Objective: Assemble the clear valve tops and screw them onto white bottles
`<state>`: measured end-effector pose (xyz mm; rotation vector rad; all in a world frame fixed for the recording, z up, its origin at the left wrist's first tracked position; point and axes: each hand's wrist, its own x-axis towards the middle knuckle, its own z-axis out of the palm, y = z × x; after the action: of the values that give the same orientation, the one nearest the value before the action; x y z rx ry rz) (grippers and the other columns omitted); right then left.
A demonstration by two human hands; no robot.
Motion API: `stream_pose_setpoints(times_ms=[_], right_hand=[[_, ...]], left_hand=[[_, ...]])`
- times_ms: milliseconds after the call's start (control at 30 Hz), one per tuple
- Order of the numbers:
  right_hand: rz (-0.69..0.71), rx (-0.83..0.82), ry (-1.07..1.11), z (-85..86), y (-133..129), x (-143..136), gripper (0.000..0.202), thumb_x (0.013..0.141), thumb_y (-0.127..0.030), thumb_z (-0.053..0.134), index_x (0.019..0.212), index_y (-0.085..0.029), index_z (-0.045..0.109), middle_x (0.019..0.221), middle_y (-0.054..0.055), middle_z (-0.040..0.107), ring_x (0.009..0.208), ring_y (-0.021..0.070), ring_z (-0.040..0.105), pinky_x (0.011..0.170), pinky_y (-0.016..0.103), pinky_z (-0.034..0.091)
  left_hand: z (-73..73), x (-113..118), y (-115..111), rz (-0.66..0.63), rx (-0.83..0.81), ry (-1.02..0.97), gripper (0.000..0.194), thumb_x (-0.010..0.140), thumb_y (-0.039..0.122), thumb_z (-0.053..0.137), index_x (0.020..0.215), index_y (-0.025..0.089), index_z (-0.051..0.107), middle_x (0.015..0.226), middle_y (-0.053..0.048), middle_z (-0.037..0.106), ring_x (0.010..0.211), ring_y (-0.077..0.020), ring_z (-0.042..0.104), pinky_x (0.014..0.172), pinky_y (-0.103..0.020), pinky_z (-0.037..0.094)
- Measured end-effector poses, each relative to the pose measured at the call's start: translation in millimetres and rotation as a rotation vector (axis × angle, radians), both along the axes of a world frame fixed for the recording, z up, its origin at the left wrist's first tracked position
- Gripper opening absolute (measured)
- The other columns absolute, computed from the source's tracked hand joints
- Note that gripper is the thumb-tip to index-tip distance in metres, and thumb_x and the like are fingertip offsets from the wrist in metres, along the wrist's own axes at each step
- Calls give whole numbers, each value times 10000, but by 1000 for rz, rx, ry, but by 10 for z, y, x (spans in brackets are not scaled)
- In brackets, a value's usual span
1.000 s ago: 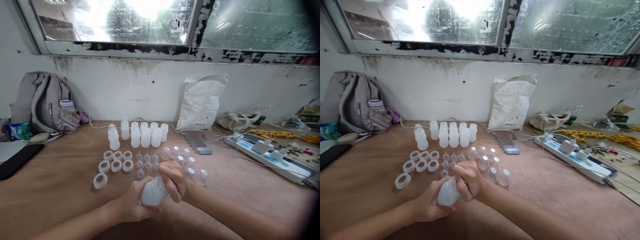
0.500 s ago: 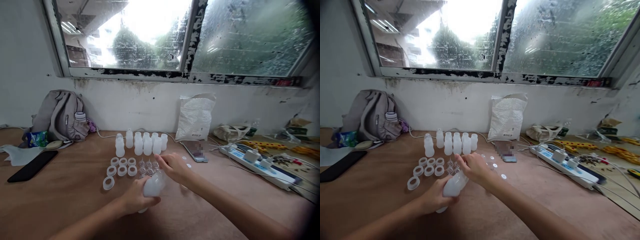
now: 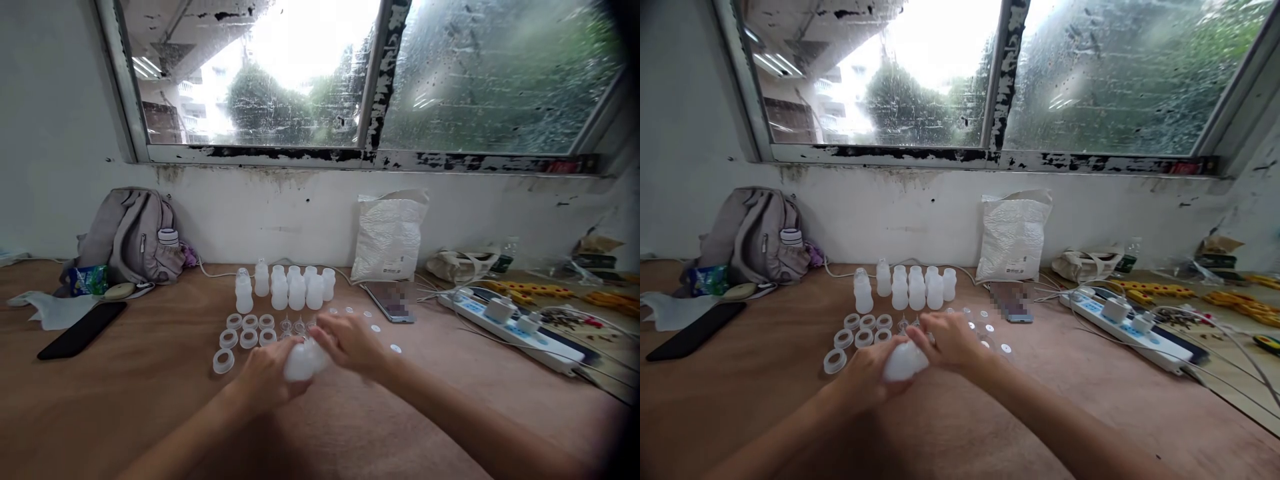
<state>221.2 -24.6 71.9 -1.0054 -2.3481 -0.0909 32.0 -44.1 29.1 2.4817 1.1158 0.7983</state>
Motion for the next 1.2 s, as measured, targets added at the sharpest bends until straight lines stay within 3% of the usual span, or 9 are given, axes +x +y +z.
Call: stream_pose_setpoints(times_ms=[67,200,333,433,533,667,833,1000,1200], right_hand=[[-21,-138,-12,191,121,15,324,866,-371,396,671,-152,534,495,-31,459,444,79,393,454,206,254],[97,-293,-13,490,288,-49,257,816,-386,498,782,-146,584,644,5,569,551,91,495,508,193,356],[154,-326,15,562,368,-251,281,759,-378,586,922,-149,588,839,52,607,708,127,556,576,217,420],[120,-315,17,571,526,-422,270,733,-358,621,900,-145,616,850,59,614,744,143,569,617,236,436],[38,-330,10,585,830,-580,262,722,-324,638,920,-153,626,803,42,631,741,145,582,650,241,438],[-74,-297,32,545,1326,-790,384,687,-306,672,1025,-155,574,886,47,625,780,139,581,653,219,437],[-121,-289,-3,368,1747,-1003,324,666,-265,684,953,-154,583,929,61,624,848,167,569,695,241,419],[-211,-301,-58,179,1865,-1077,313,672,-281,670,952,-189,566,992,69,621,938,227,547,750,314,385],[-231,-283,-98,86,1789,-1039,297,743,-278,599,1023,-200,535,1062,83,608,1033,264,496,797,367,348]], left_hand=[[-4,-14,112,92,-10,-98,454,739,405,539,1136,237,398,961,-50,608,792,-214,595,664,-314,445],[11,-58,288,172,-44,-254,532,697,438,595,1140,237,380,986,-53,587,804,-214,579,656,-320,446],[-84,-126,395,252,-109,-445,594,669,439,629,1154,227,359,1018,-61,567,872,-214,566,732,-345,446],[-223,-222,521,319,-94,-566,727,634,432,667,1218,212,295,1189,-111,465,1079,-240,472,863,-370,400],[-363,-344,693,426,-125,-745,539,778,451,502,1203,181,309,1208,-134,438,1138,-219,429,913,-364,369],[-495,-482,843,518,-179,-872,387,845,430,389,1138,178,372,1124,-116,486,1065,-190,487,862,-321,410],[-561,-580,862,492,-42,-687,292,822,332,454,1073,183,454,1085,-88,520,1025,-194,497,851,-342,405],[-530,-620,862,516,76,-523,226,802,264,466,1007,181,509,995,-79,566,966,-213,519,808,-359,423],[-493,-603,810,517,93,-464,198,792,235,459,967,179,532,957,-76,582,925,-213,543,763,-346,444]])
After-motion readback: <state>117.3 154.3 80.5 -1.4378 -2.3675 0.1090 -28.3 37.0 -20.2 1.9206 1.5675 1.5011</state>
